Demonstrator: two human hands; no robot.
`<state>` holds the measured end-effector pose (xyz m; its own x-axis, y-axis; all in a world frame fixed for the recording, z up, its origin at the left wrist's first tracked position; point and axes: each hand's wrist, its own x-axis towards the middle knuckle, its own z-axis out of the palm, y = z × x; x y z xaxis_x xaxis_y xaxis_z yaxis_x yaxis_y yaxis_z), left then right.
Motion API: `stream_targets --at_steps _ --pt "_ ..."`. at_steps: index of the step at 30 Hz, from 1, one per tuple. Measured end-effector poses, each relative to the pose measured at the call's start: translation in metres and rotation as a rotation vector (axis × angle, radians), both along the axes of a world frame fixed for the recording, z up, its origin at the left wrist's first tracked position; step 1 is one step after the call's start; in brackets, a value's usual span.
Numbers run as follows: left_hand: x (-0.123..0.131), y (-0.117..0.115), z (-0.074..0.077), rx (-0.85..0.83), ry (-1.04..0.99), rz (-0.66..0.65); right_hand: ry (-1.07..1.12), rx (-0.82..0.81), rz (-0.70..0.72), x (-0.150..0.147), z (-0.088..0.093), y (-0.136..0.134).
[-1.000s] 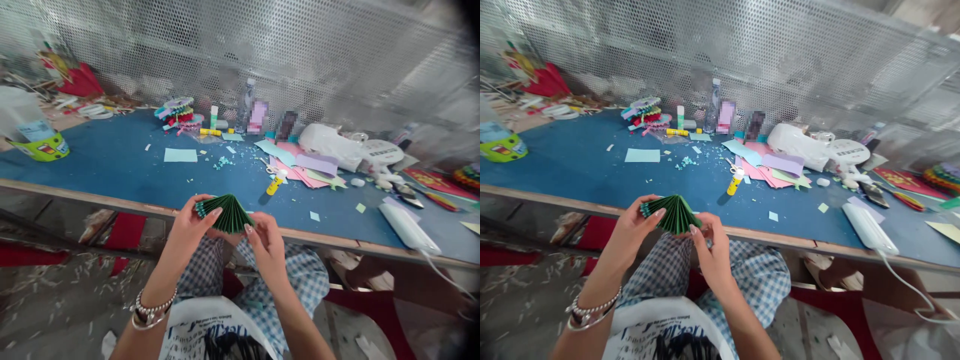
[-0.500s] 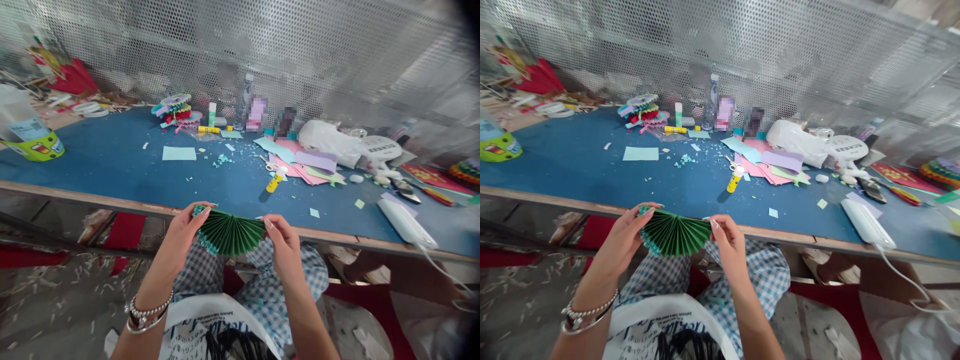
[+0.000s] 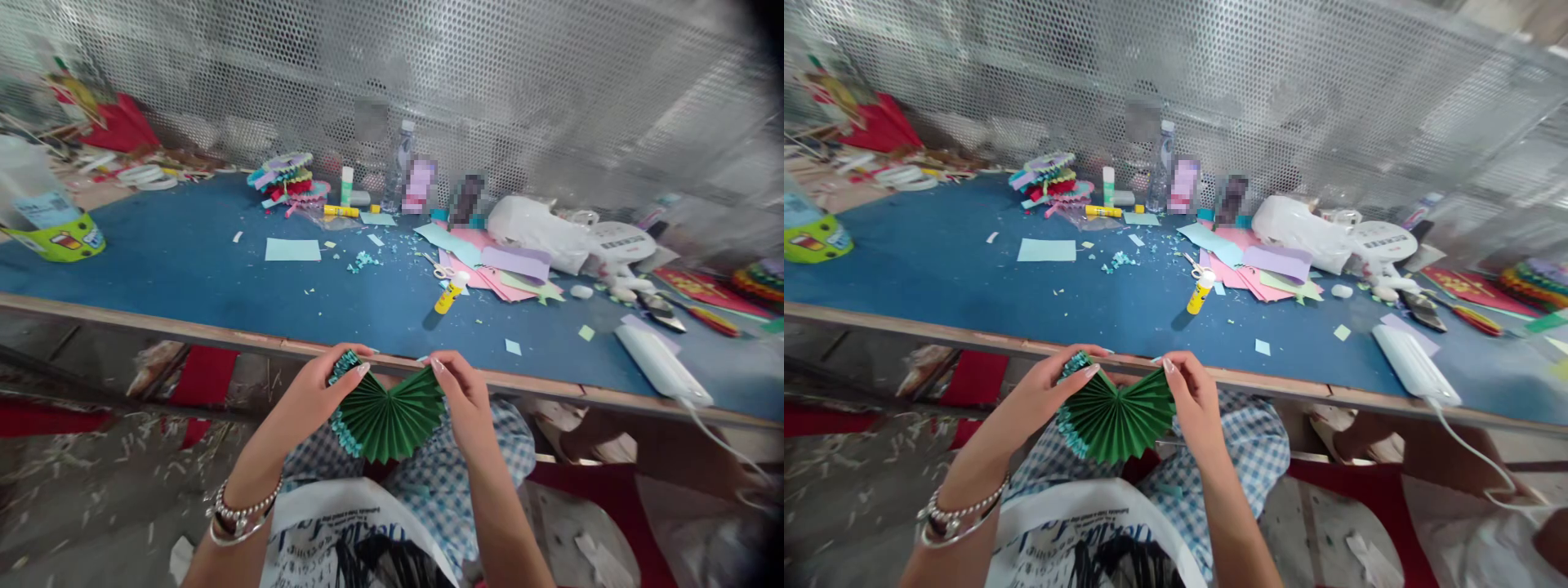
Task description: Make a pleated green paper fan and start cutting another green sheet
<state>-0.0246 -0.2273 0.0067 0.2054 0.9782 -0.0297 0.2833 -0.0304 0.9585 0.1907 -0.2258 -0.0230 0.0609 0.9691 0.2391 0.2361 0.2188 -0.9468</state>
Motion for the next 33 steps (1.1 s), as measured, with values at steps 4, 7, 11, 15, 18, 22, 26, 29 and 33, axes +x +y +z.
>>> stream_targets --at_steps 4,7,11,15,18,22,26,29,33 --pt "0.001 0.003 -0.005 0.015 0.030 0.005 -0.015 -0.006 0.011 0.000 0.001 0.000" --pt "0.001 0.005 -0.010 0.013 0.027 0.045 0.022 0.014 0.011 -0.002 0.000 0.002" --pt "0.001 0.009 -0.019 0.024 -0.131 0.235 0.174 0.082 -0.064 -0.001 -0.002 0.005" --pt "-0.011 0.023 -0.020 0.064 -0.385 0.515 0.233 0.149 -0.206 0.012 -0.001 0.016" --pt "-0.032 0.052 -0.014 0.109 -0.513 0.627 0.219 0.254 -0.305 0.034 0.009 0.038" --pt "-0.065 0.107 -0.013 0.270 -0.450 0.761 -0.034 0.383 -0.519 0.081 0.032 0.095" --pt "-0.083 0.147 -0.030 0.439 -0.117 0.900 -0.814 0.202 -0.574 0.127 0.039 0.166" --pt "-0.087 0.154 -0.041 0.485 -0.009 0.912 -1.204 -0.069 -0.352 0.147 0.023 0.207" --pt "-0.089 0.150 -0.042 0.465 -0.112 0.916 -1.241 -0.040 -0.349 0.160 0.000 0.231"
